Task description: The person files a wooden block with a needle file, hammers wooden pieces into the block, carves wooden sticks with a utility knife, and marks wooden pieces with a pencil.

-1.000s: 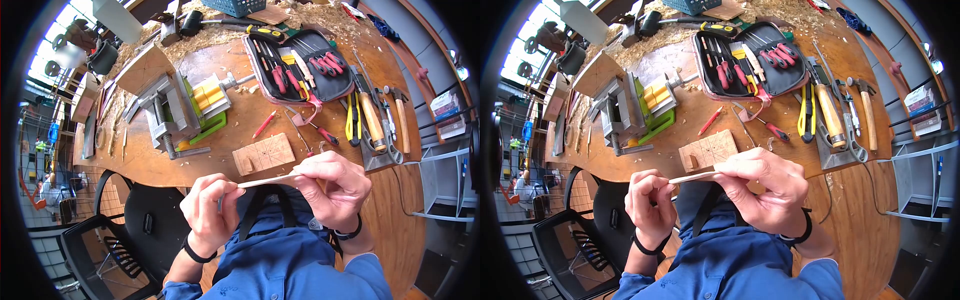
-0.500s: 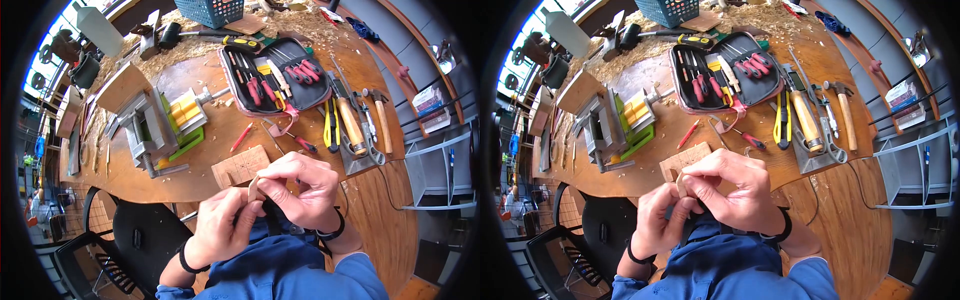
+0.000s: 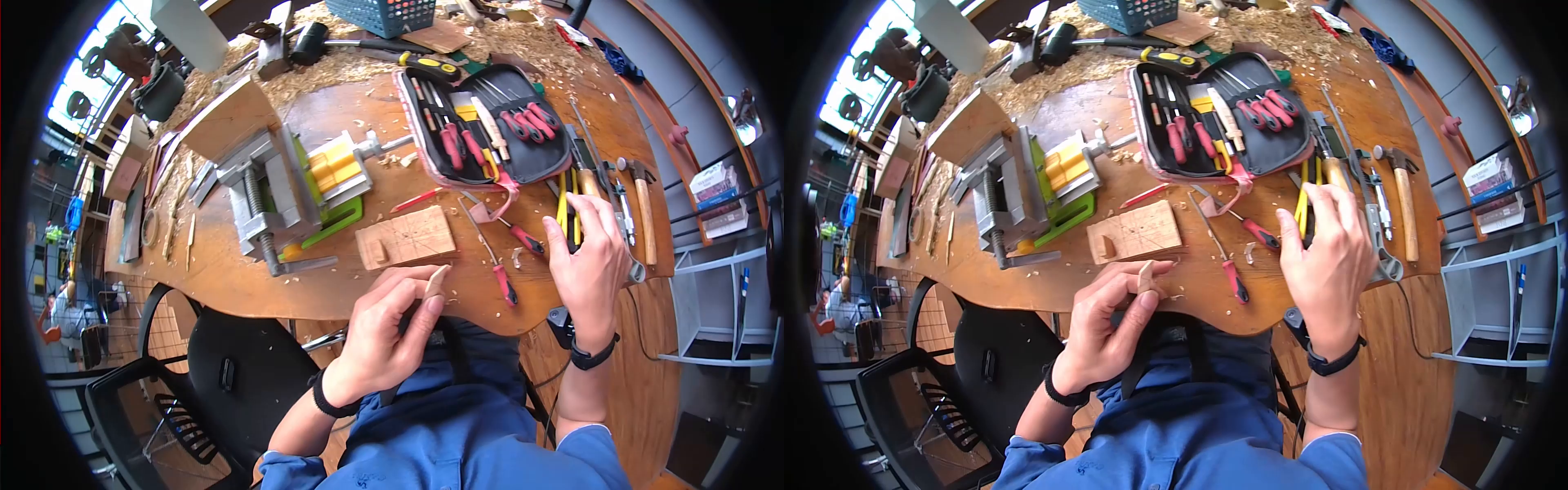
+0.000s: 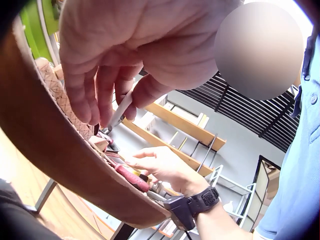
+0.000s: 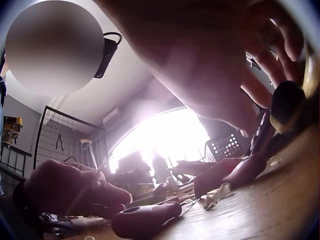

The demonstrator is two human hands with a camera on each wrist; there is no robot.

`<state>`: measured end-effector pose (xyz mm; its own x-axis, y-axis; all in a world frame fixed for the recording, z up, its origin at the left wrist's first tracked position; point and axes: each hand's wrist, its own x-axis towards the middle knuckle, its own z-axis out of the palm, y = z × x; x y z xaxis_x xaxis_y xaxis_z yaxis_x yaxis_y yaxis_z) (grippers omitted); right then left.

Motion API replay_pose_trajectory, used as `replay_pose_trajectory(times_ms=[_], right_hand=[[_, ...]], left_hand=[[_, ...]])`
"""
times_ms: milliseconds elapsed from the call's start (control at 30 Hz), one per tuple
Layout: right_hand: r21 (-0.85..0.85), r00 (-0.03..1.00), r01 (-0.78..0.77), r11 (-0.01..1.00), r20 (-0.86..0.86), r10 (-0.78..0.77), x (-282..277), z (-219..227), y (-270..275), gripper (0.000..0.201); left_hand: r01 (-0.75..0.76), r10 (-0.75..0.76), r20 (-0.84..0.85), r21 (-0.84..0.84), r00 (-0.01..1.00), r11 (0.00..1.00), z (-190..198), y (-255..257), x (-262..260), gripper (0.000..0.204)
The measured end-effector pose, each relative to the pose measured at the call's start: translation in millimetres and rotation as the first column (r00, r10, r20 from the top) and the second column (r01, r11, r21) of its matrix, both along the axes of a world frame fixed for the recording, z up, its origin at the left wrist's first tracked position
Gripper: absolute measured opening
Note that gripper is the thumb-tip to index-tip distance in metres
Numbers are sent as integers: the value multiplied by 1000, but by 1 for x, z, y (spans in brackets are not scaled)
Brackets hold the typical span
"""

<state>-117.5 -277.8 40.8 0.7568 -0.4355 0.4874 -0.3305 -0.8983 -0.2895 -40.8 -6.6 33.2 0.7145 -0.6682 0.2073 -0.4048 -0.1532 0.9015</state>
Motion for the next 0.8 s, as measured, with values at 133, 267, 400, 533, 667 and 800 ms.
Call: replay_pose_trajectory(times_ms=[133, 267, 400, 533, 667, 800], right_hand=[[-5, 992, 38, 999, -123, -38, 1, 0, -2, 48], [60, 994, 11, 998, -106, -5, 2, -2, -12, 55], [199, 996, 14, 980, -90, 4, -3, 5, -17, 68], [445, 994, 25, 895, -106, 25, -10, 17, -18, 75], [426, 999, 9, 904, -47, 13, -24, 20, -20, 72], [754, 956, -240, 612, 292, 16, -34, 34, 15, 71]], left_hand=[[-8, -40, -345, -136, 938, 991, 5, 3, -8, 21], [-76, -205, -643, -381, 738, 921, 0, 7, -6, 39], [-90, -319, -718, -468, 618, 879, 2, 11, 0, 44], [-98, -354, -736, -492, 577, 865, 4, 13, 3, 45], [-109, -295, -714, -461, 635, 881, 10, 15, 1, 45], [-132, -304, -704, -491, 642, 861, 12, 16, -1, 46]])
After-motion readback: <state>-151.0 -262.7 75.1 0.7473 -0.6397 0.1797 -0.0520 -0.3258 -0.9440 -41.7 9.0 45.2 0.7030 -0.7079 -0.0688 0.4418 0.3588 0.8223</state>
